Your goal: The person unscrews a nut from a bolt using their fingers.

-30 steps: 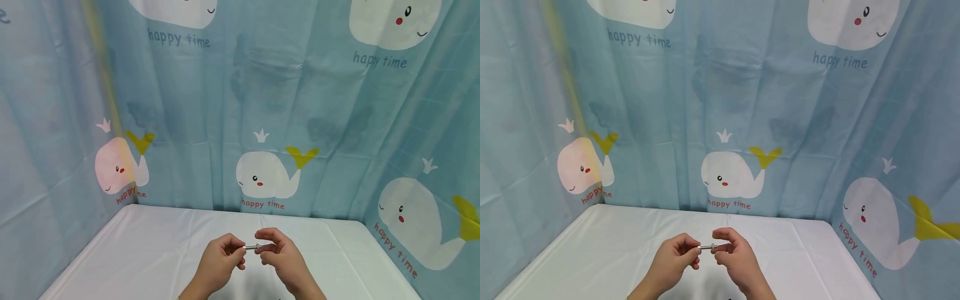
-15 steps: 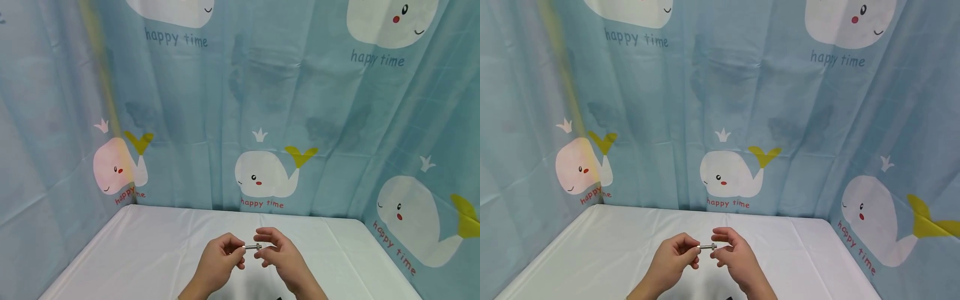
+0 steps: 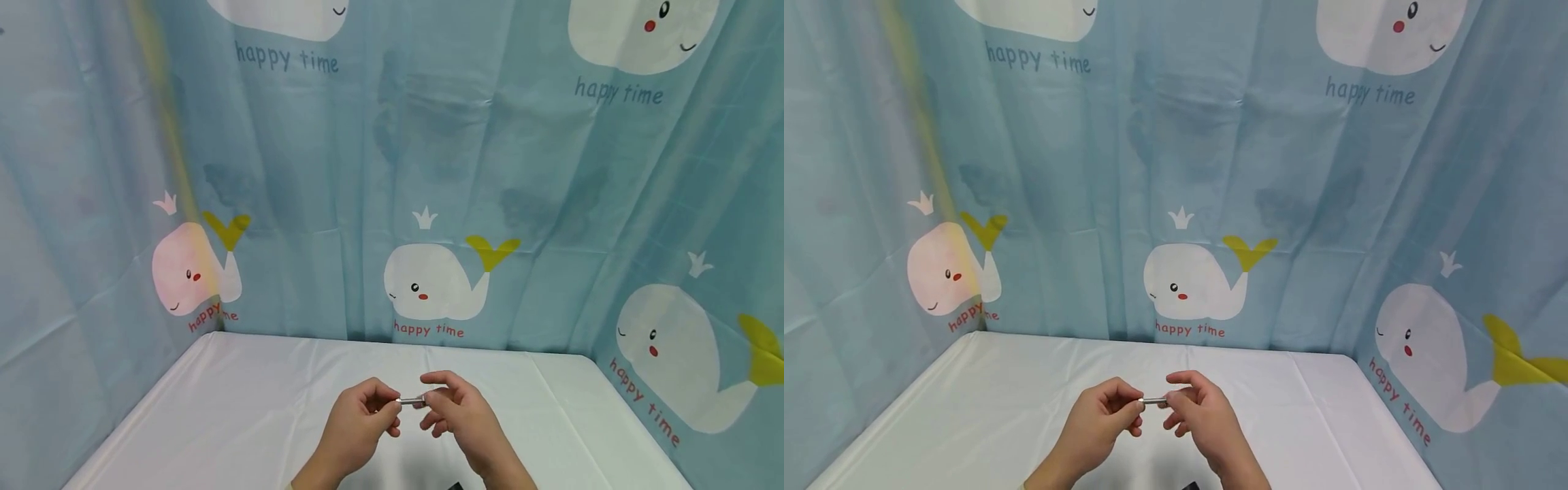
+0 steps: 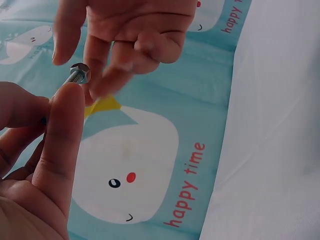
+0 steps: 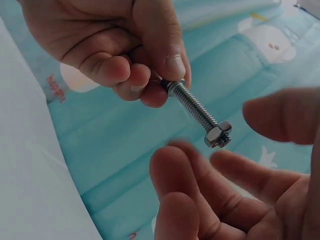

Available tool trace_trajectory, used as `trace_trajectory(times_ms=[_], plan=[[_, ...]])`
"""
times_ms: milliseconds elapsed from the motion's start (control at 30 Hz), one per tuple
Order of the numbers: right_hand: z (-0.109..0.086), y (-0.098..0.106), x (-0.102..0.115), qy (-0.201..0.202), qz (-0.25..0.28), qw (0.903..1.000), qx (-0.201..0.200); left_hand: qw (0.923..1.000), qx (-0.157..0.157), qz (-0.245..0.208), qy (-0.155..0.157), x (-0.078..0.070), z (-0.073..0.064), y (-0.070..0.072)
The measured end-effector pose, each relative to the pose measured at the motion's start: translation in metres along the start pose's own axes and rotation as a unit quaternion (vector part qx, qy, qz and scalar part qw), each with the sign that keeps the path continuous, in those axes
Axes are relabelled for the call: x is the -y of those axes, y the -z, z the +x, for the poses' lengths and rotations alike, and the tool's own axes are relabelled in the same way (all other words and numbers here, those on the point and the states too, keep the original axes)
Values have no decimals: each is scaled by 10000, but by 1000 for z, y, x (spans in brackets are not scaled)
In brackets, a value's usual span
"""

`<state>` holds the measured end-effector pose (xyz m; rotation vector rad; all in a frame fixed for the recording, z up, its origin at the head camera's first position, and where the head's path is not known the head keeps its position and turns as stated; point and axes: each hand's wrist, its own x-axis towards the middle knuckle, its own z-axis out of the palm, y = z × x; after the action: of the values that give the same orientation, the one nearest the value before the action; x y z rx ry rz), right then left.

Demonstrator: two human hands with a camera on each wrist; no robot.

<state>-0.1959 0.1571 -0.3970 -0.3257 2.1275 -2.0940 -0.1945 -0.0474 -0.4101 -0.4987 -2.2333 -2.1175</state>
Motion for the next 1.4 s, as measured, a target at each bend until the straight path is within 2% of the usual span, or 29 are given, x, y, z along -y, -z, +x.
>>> trace_trajectory(times_ms=[133, 233, 400, 500, 633, 867, 1000, 1233, 1400], plan=[[0, -2, 0, -117, 8, 9999, 70, 10000, -1, 10, 18, 0, 0, 0], [0, -2, 0, 21, -42, 10000, 64, 10000, -39, 54, 0, 0, 0, 1], [1, -2, 3, 96, -83, 9997, -203, 10000, -98, -15, 3, 1, 1, 2], [2, -2, 4, -99, -49, 9996, -274, 9999, -108, -51, 16, 1, 1, 2], [2, -2, 4, -240, -43, 9996, -158, 9999, -127, -48, 34, 1, 1, 2], [1, 0, 1, 57, -50, 9997, -230, 9998, -171, -54, 43, -1, 1, 3], [1, 1, 0, -121, 175, 9998, -23, 9998, -180, -74, 45, 0, 2, 2], [1, 1, 0, 90, -170, 9996, 221, 9999, -133, -86, -1, 2, 2, 1], [1, 2, -1, -93, 3, 9995, 286, 9999, -89, -127, -3, 1, 1, 1]])
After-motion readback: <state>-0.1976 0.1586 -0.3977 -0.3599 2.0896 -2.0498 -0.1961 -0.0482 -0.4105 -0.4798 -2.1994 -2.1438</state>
